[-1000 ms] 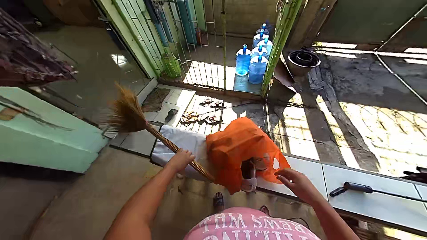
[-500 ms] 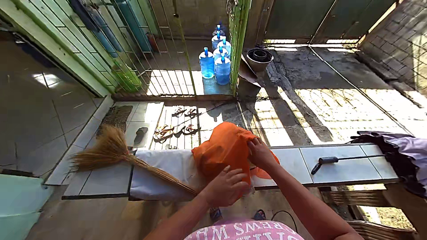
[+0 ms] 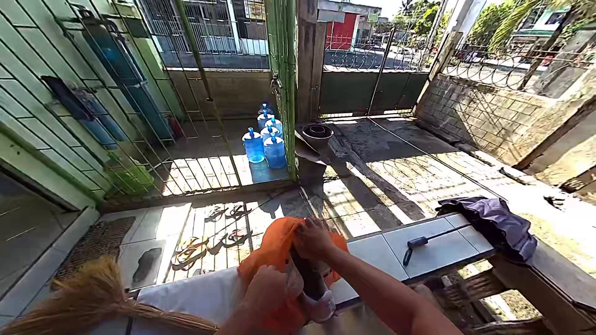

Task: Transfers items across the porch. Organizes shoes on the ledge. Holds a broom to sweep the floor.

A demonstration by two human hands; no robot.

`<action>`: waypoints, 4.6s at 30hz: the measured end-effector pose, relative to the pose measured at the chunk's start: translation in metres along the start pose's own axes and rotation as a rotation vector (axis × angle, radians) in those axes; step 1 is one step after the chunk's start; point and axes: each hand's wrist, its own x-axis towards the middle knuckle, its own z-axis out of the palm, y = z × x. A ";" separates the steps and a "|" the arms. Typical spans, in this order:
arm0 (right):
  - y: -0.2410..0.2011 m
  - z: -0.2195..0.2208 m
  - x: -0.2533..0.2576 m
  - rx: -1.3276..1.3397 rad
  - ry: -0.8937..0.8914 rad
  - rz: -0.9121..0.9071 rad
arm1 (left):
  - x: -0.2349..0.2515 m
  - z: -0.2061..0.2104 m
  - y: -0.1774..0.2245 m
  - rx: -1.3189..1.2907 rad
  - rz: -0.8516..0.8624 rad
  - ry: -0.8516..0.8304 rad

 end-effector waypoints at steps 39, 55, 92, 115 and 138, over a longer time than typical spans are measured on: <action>0.186 0.012 -0.184 0.339 0.240 0.151 | 0.001 0.069 0.013 -0.176 -0.421 0.243; 0.107 -0.002 -0.145 0.433 -0.251 -0.335 | -0.020 0.076 0.055 -0.369 -0.890 0.199; 0.117 -0.119 -0.179 1.191 0.090 -0.093 | -0.024 0.082 -0.012 -0.381 -0.381 0.561; 0.266 0.066 -0.141 0.131 -0.528 0.441 | 0.226 0.038 0.238 -0.168 -0.425 -0.454; 0.280 -0.032 -0.176 2.049 0.389 0.505 | 0.090 0.021 0.192 -1.858 -0.596 0.436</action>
